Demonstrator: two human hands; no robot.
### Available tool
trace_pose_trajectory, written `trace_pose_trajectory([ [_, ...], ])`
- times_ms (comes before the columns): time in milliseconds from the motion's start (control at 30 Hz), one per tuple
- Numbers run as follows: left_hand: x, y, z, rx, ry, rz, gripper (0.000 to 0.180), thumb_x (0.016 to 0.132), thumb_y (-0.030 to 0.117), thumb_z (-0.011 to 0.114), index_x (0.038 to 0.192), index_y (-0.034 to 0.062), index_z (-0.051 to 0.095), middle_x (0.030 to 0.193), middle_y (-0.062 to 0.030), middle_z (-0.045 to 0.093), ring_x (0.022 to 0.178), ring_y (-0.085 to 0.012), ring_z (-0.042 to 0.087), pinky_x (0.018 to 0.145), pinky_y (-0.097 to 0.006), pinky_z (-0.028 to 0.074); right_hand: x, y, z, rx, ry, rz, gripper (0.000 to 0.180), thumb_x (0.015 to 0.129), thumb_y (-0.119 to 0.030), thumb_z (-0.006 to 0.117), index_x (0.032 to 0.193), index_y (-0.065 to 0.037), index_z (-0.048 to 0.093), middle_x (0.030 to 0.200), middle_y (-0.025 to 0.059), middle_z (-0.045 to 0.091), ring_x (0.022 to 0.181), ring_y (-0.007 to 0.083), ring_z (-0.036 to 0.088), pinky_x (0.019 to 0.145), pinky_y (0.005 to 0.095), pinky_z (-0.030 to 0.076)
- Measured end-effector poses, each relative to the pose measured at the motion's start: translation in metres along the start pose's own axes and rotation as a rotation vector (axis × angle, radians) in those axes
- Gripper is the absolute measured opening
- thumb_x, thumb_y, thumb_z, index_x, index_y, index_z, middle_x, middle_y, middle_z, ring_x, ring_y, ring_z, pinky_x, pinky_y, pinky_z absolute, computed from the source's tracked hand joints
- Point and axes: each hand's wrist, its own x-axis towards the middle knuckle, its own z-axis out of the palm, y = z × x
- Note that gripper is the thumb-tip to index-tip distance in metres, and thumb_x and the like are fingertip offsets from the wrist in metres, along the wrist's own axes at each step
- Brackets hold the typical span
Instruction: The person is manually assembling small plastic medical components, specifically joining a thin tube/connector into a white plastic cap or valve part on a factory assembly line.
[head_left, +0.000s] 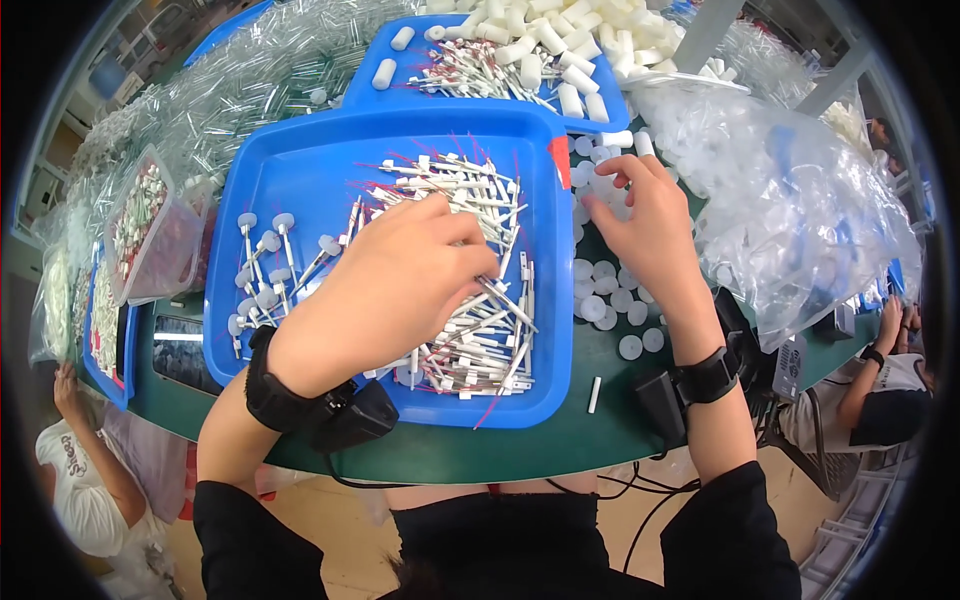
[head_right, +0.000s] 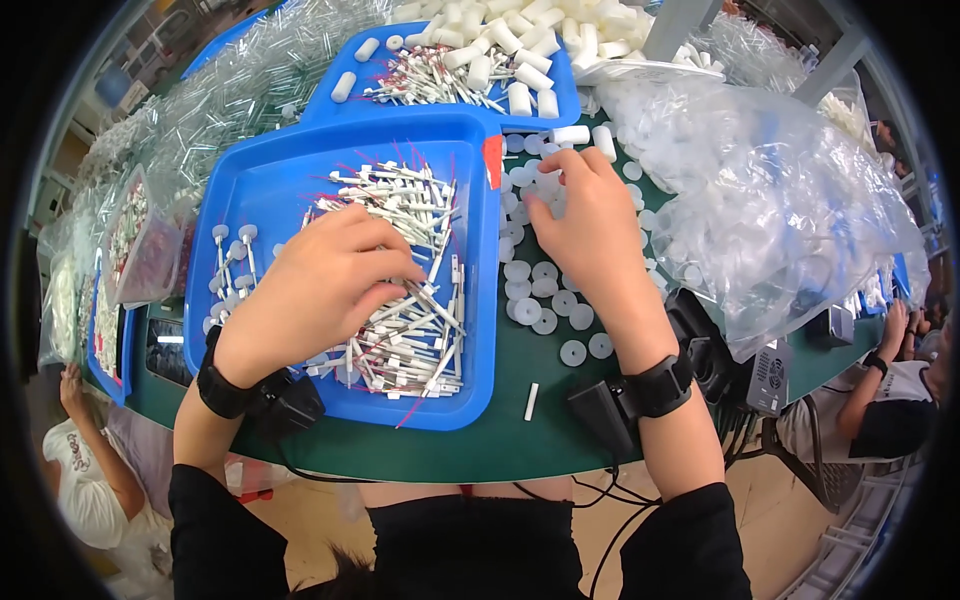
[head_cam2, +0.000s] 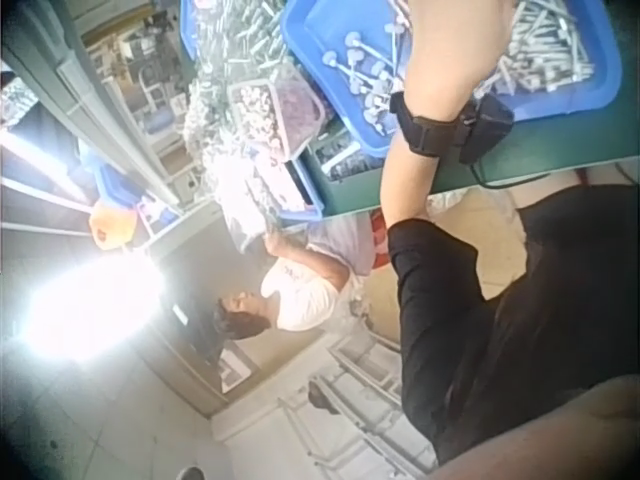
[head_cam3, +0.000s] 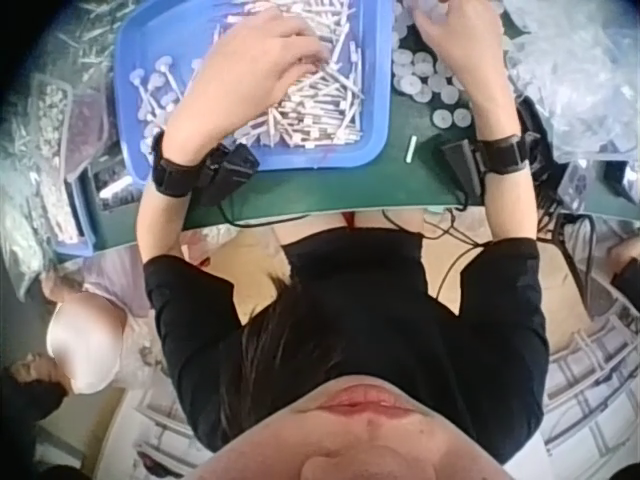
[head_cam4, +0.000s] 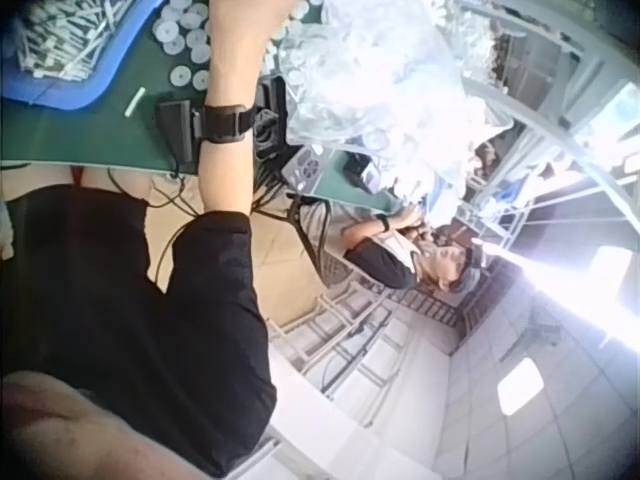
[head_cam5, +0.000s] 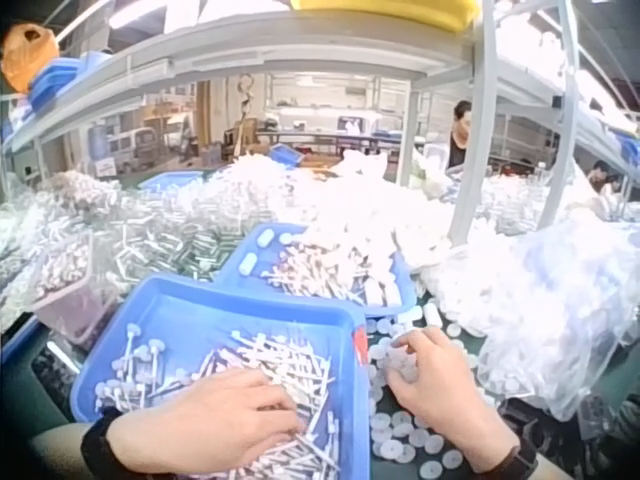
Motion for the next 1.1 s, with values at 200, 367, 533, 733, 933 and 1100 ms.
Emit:
trace_pose_trajectory([
  [200, -0.001, -0.001, 0.001, 0.207, -0.046, -0.006, 0.008, 0.074, 0.006, 0.07, 0.079, 0.0066, 0.064, 0.085, -0.0032, 0.059, 0.086, -0.0248, 0.056, 0.074, -0.036, 0.046, -0.001, 0.004, 0.004, -0.039, -0.021, 0.059, 0.021, 0.077, -0.011, 0.07, 0.095, -0.001, 0.064, 0.09, 0.0153, 0.061, 0.081, 0.0325, 0.062, 0.071, 0.0389, 0.05],
  [367, 0.002, 0.002, -0.005, 0.019, 0.021, -0.065, 0.01, 0.072, 0.006, 0.072, 0.076, 0.0064, 0.063, 0.074, -0.0054, 0.058, 0.075, -0.0265, 0.056, 0.069, -0.036, 0.045, 0.001, 0.008, 0.004, -0.01, 0.022, 0.052, 0.022, 0.076, -0.012, 0.07, 0.095, -0.002, 0.065, 0.088, 0.0139, 0.063, 0.08, 0.0329, 0.062, 0.07, 0.0391, 0.05],
  [533, 0.007, 0.007, -0.016, -0.407, 0.018, -0.194, 0.013, 0.073, 0.003, 0.074, 0.075, 0.0033, 0.061, 0.076, -0.0046, 0.064, 0.079, -0.0172, 0.061, 0.073, -0.029, 0.047, 0.0, 0.012, 0.01, -0.073, 0.061, 0.015, 0.022, 0.074, -0.016, 0.072, 0.093, -0.006, 0.065, 0.085, 0.0105, 0.064, 0.078, 0.0307, 0.063, 0.069, 0.0395, 0.05],
  [733, 0.007, 0.006, -0.009, -0.963, 0.129, -0.199, 0.01, 0.082, -0.001, 0.064, 0.079, 0.0024, 0.056, 0.089, -0.01, 0.066, 0.093, -0.0176, 0.063, 0.085, -0.033, 0.049, 0.002, 0.003, 0.007, 0.042, 0.189, 0.022, 0.021, 0.074, -0.009, 0.069, 0.094, -0.007, 0.064, 0.09, 0.008, 0.066, 0.082, 0.0238, 0.064, 0.071, 0.035, 0.051],
  [933, 0.009, 0.013, -0.003, -0.981, 0.125, -0.337, 0.006, 0.087, -0.001, 0.061, 0.09, 0.0002, 0.055, 0.089, -0.0084, 0.066, 0.085, -0.0142, 0.064, 0.078, -0.027, 0.051, -0.008, -0.042, -0.016, 0.954, -0.021, 0.038, 0.036, 0.077, 0.001, 0.067, 0.112, 0.001, 0.057, 0.102, 0.0087, 0.063, 0.096, 0.0163, 0.063, 0.084, 0.0299, 0.052],
  [1100, 0.008, 0.012, 0.006, -0.82, 0.234, -0.301, 0.005, 0.09, -0.002, 0.058, 0.094, -0.002, 0.057, 0.091, -0.0075, 0.064, 0.083, -0.0134, 0.064, 0.074, -0.024, 0.051, -0.01, -0.039, -0.011, 1.1, -0.311, -0.117, 0.038, 0.078, 0.002, 0.067, 0.115, 0.001, 0.056, 0.108, 0.0087, 0.062, 0.096, 0.0157, 0.063, 0.089, 0.0308, 0.05],
])
